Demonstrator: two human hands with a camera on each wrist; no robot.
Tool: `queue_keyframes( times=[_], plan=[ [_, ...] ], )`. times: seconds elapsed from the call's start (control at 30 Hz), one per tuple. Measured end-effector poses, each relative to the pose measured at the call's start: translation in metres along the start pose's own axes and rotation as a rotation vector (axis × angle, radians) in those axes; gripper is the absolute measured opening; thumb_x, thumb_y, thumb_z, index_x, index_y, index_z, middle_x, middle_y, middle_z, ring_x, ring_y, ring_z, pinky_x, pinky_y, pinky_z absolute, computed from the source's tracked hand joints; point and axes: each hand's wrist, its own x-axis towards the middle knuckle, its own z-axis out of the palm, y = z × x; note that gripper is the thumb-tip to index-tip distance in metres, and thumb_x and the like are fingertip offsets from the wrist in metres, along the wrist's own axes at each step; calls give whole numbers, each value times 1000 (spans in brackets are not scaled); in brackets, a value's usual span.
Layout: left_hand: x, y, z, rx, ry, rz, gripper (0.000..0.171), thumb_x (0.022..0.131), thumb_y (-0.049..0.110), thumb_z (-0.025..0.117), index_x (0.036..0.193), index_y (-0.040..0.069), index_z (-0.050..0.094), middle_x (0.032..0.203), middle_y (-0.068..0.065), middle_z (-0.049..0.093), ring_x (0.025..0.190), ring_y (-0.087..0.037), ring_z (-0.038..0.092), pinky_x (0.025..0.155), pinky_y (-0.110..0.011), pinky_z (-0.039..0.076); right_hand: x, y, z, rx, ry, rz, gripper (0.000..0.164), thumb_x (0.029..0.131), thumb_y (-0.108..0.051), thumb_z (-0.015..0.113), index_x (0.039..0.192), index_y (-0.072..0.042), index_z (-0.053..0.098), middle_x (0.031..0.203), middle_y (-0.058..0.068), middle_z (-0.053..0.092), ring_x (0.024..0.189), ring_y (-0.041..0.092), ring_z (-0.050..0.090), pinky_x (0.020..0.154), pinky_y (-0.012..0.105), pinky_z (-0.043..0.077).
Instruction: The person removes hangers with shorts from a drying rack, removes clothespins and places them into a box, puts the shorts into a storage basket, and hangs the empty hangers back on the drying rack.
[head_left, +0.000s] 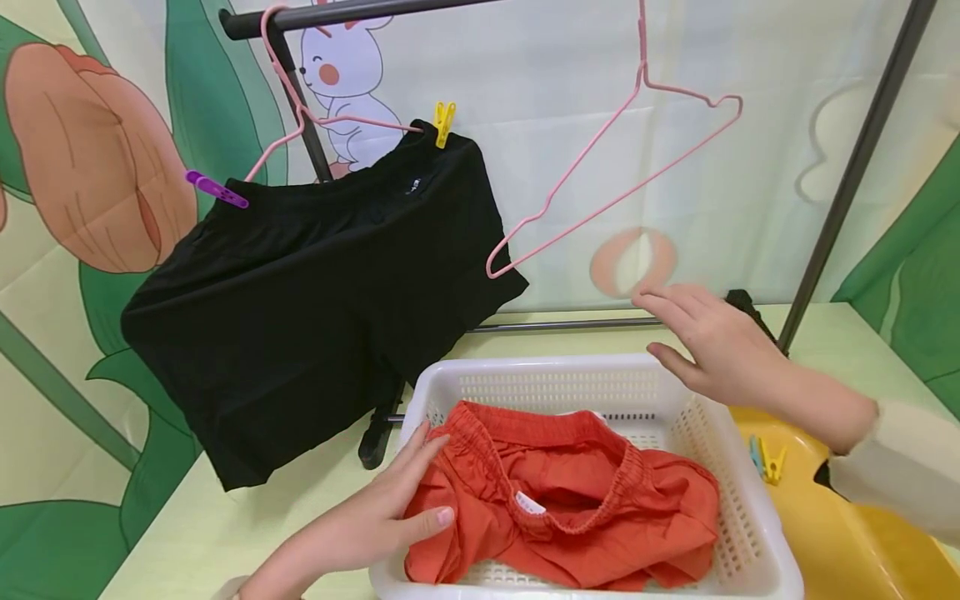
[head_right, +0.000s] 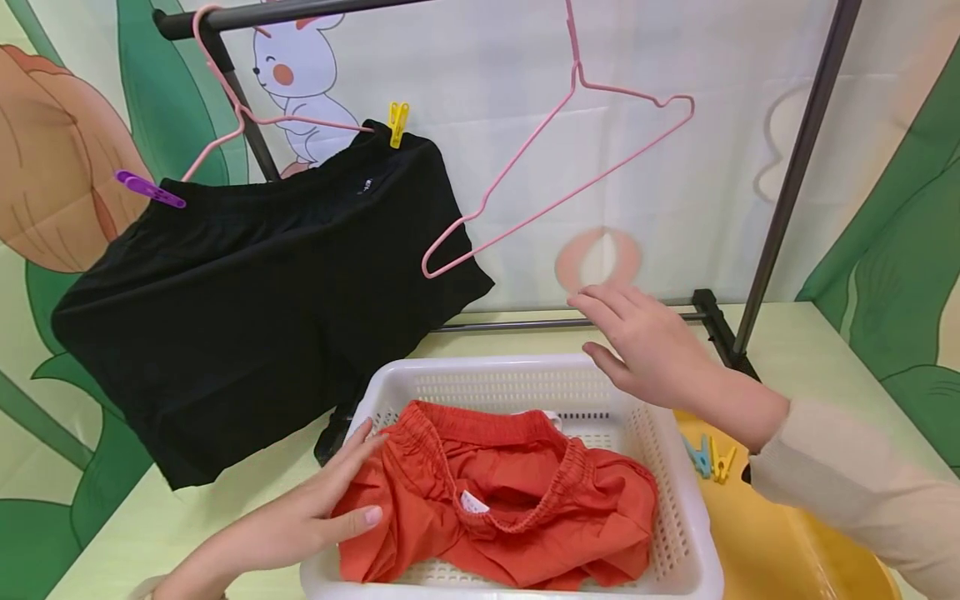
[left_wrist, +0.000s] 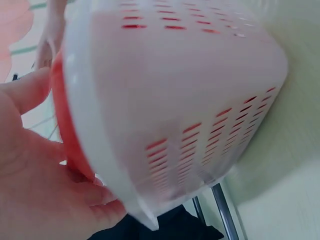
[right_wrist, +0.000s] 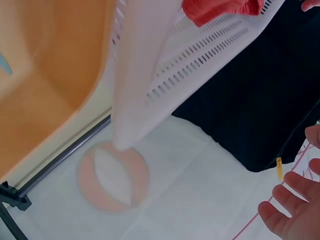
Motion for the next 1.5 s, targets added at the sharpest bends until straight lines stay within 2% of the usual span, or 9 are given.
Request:
queue_keyframes(
  times=[0.1, 0.2, 0.33, 0.53, 0.67, 0.77, 1.0, 1.3, 1.5],
  plan=[
    [2, 0, 7, 161, -42, 19, 76, 84, 45, 51, 141, 10, 16, 149, -12, -2, 135, -35, 5, 100, -60, 17, -3, -4, 2, 11, -36, -13, 46, 92, -39, 39, 119, -4, 49, 118, 12, 52, 105, 28, 49, 76, 45, 46],
    [5, 2, 15, 312, -92, 34, 79, 83, 52, 48, 142, 11, 15, 149, -12, -1, 135, -34, 3, 100, -61, 14, -5, -8, 5, 22, -56, -35, 57, 91, -45, 23, 119, -4, 49, 119, 13, 52, 107, 28, 49, 80, 45, 45],
    [9, 4, 24, 413, -148, 61, 80, 82, 60, 40, 142, 14, 13, 149, -10, -1, 136, -34, 1, 101, -60, 12, -6, -13, 8, 28, -63, -73, 58, 92, -45, 21, 118, -1, 50, 117, 14, 53, 106, 28, 49, 84, 44, 43],
    [16, 4, 32, 458, -229, 56, 76, 83, 62, 36, 142, 20, 14, 150, -6, 3, 136, -32, 2, 103, -59, 9, -12, -18, 11, 38, -101, -95, 54, 92, -43, 26, 118, -2, 50, 119, 14, 53, 108, 28, 49, 85, 43, 44],
    [19, 3, 35, 471, -262, 50, 71, 84, 61, 34, 142, 25, 16, 150, -5, 7, 136, -32, 6, 102, -60, 10, -17, -22, 13, 40, -181, -78, 43, 89, -33, 49, 119, -3, 50, 122, 14, 52, 110, 29, 49, 86, 44, 44],
    [22, 2, 36, 455, -288, 29, 68, 84, 62, 33, 141, 28, 18, 149, -4, 8, 136, -32, 7, 102, -61, 9, -21, -26, 14, 41, -263, -62, 49, 78, -24, 64, 121, -4, 49, 124, 13, 51, 111, 28, 48, 85, 43, 44],
    [26, 2, 37, 451, -324, 2, 66, 83, 62, 34, 139, 30, 22, 149, -3, 9, 136, -32, 7, 102, -61, 9, -32, -35, 14, 74, -457, -43, 54, 78, -27, 65, 125, -9, 47, 129, 10, 48, 116, 28, 45, 91, 44, 41],
    [25, 10, 25, 497, -294, 9, 69, 83, 61, 37, 140, 26, 21, 149, -5, 7, 136, -34, 4, 102, -60, 8, -41, -45, 13, 194, -776, 32, 55, 80, -31, 62, 130, -19, 43, 137, 3, 40, 121, 27, 42, 93, 47, 39],
    [26, 19, 5, 430, -194, -18, 69, 83, 56, 43, 141, 24, 22, 149, -6, 5, 135, -36, 4, 102, -61, 8, -44, -48, 11, 262, -857, 98, 50, 79, -31, 63, 125, -23, 48, 135, 1, 42, 120, 27, 42, 91, 48, 40]
  ],
)
